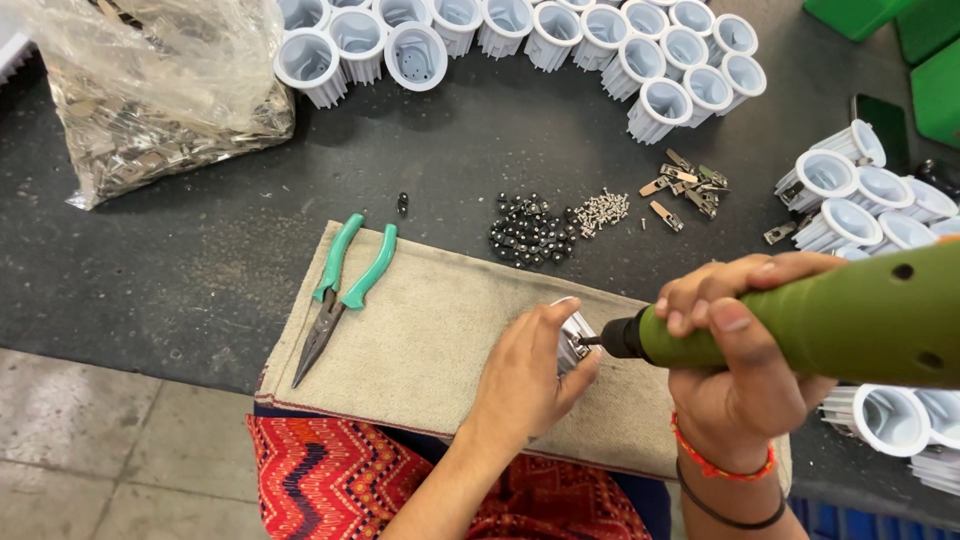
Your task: The person assembles white plastic lamp holder sockets at a factory workbench. They fit metal terminal clips and screws into each socket body, then use a hanging electric screwdriver to drive the screws, setting finished units aside and repeating the cycle.
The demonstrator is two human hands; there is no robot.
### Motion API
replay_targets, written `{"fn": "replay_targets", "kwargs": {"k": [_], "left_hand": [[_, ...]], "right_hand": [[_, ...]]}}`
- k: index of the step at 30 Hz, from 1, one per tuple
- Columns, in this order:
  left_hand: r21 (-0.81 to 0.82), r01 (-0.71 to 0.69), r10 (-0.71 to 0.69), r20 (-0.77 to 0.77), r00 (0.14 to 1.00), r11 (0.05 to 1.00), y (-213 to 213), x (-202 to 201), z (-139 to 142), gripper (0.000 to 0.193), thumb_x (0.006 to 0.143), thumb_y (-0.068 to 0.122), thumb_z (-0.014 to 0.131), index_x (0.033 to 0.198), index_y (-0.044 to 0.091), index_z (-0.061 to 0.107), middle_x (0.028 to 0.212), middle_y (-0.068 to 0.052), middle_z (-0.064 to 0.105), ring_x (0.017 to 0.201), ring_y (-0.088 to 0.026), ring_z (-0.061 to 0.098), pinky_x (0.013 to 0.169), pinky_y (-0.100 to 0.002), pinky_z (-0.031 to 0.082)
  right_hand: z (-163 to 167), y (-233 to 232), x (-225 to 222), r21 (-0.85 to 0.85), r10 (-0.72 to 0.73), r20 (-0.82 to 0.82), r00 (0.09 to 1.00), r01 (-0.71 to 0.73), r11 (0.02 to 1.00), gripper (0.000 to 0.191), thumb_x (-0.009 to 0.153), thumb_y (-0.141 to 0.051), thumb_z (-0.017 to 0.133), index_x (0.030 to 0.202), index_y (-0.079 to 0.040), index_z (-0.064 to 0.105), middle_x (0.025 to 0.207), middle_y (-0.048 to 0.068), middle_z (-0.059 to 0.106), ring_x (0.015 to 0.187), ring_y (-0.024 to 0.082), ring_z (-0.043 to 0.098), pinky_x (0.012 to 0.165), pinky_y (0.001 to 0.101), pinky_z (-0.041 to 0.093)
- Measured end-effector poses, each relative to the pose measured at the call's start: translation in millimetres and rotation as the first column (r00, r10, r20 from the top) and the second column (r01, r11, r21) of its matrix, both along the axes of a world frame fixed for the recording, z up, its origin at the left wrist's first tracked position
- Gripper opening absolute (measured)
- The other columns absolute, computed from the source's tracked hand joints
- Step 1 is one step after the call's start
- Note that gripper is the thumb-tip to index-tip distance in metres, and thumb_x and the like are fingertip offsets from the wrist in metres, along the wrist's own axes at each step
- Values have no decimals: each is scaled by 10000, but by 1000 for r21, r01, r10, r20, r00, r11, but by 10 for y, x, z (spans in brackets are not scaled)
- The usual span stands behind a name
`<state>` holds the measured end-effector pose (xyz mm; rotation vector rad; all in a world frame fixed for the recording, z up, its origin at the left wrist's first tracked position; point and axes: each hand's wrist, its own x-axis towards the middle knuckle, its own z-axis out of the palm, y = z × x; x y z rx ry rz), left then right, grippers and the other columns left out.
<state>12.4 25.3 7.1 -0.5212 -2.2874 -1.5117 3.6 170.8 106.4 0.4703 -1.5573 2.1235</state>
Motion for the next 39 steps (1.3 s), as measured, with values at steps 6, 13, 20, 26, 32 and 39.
{"fn": "replay_targets", "kwargs": {"k": [6,13,20,26,32,39], "left_hand": [[9,-8,8,-25,1000,1000,-8,-17,-50,603,882,179,791,1357,1,467,1125,-187,638,1010,-376,636,894,-474,507],[31,5,-5,14,1000,1000,16,-26,-107,597,899,214,769,1366,-2,467,1200,-187,630,1086,-382,619,959,-485,501],[29,19,-22,72,997,999,36,-51,-143,608,880,225,775,1366,8,481,1120,-171,618,1053,-365,600,963,-483,477],[30,37,-39,97,995,999,40,-44,-161,608,891,247,768,1378,14,487,1109,-146,616,1036,-334,602,966,-466,479],[3,26,-26,91,995,1000,30,-62,-106,584,884,245,772,1353,13,513,1047,-128,626,992,-317,619,925,-458,492],[20,12,-14,85,996,1000,14,-66,-76,569,864,239,773,1328,12,533,1027,-125,637,982,-314,634,903,-447,499]], "right_hand": [[0,51,-6,41,48,25,999,-49,998,181,1032,-1,597,1136,-24,451,784,141,562,642,209,545,688,368,500],[-5,45,76,87,48,27,998,-50,995,203,1051,-25,614,1144,-34,434,785,141,556,635,197,493,677,372,498],[12,143,147,121,80,93,992,-91,988,244,995,-50,616,1139,-70,421,756,122,551,666,217,519,666,406,493],[-73,280,121,111,113,99,989,-124,986,278,978,-78,633,1147,-95,413,754,100,576,677,237,551,680,445,473],[-6,265,142,84,134,157,979,-148,985,259,1069,-72,651,1174,-63,415,819,113,525,702,227,515,731,440,488],[73,119,112,125,76,132,988,-92,988,267,1031,-62,661,1158,-56,426,772,130,571,696,227,521,698,427,502]]}}
